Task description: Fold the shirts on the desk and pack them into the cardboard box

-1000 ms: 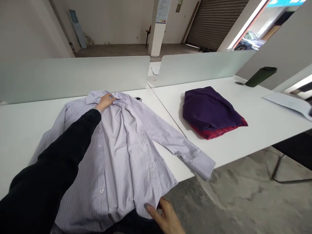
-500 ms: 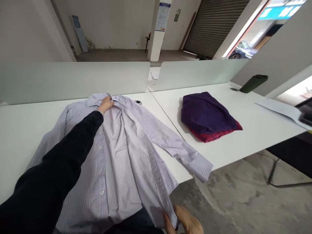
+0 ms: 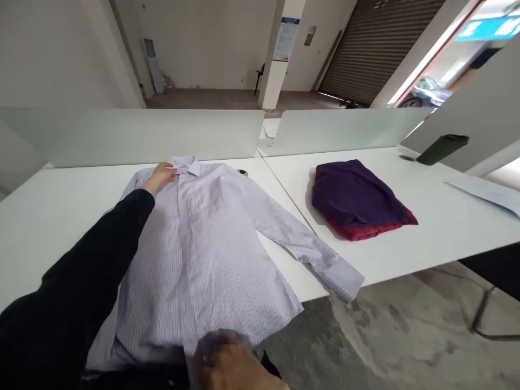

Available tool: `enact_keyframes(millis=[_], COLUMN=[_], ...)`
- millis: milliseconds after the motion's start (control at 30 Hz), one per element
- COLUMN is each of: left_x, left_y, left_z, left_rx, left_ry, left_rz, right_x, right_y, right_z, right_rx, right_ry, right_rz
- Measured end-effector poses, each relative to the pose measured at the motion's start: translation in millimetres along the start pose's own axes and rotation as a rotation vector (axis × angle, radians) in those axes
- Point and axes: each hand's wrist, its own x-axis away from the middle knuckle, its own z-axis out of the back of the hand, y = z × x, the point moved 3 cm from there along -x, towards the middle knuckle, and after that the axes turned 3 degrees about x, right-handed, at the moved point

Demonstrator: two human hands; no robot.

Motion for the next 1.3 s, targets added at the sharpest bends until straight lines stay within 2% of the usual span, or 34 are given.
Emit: enact_keyframes(millis=[100, 167, 267, 333, 400, 500, 567, 667, 767, 833, 933, 1100, 1200, 1300], left_x=[29, 54, 106, 151, 203, 288, 343, 413, 464, 484, 498, 496, 494, 493], left_y=[-7, -12, -19, -24, -30, -40, -47, -60, -78, -95, -118, -129, -128, -139], left_z=[10, 20, 39, 52, 64, 72, 68, 48, 15, -8, -35, -55, -57, -59], left_rx=[0.060, 0.082, 0.056, 0.000, -0.015, 0.160, 0.350, 0.630, 0.825, 0.919, 1.028, 1.121, 1.187, 1.210], left_ry=[-0.056, -0.105, -0.204, -0.287, -0.354, -0.449, -0.486, -0.461, -0.436, -0.381, -0.258, -0.117, -0.110, -0.183], left_rz=[-0.033, -0.062, -0.120, -0.157, -0.133, -0.013, 0.140, 0.384, 0.633, 0.787, 0.957, 1.142, 1.184, 1.138], right_x=[11, 20, 25, 24, 19, 0, -19, -55, -91, -110, -134, -171, -198, -227], right_y=[4, 7, 16, 26, 37, 54, 65, 82, 101, 115, 135, 165, 179, 191], right_z=[10, 26, 56, 76, 95, 121, 137, 155, 168, 175, 184, 199, 207, 213], right_rx=[0.045, 0.035, 0.028, 0.038, 0.038, 0.041, 0.053, 0.041, 0.050, 0.063, 0.079, 0.125, 0.152, 0.202], right_ry=[-0.143, -0.172, -0.129, -0.074, -0.030, -0.013, -0.021, -0.043, -0.011, 0.044, 0.116, 0.206, 0.262, 0.299], right_rz=[-0.005, 0.004, -0.008, -0.004, 0.010, 0.030, 0.030, 0.017, 0.006, -0.004, -0.041, -0.122, -0.180, -0.247])
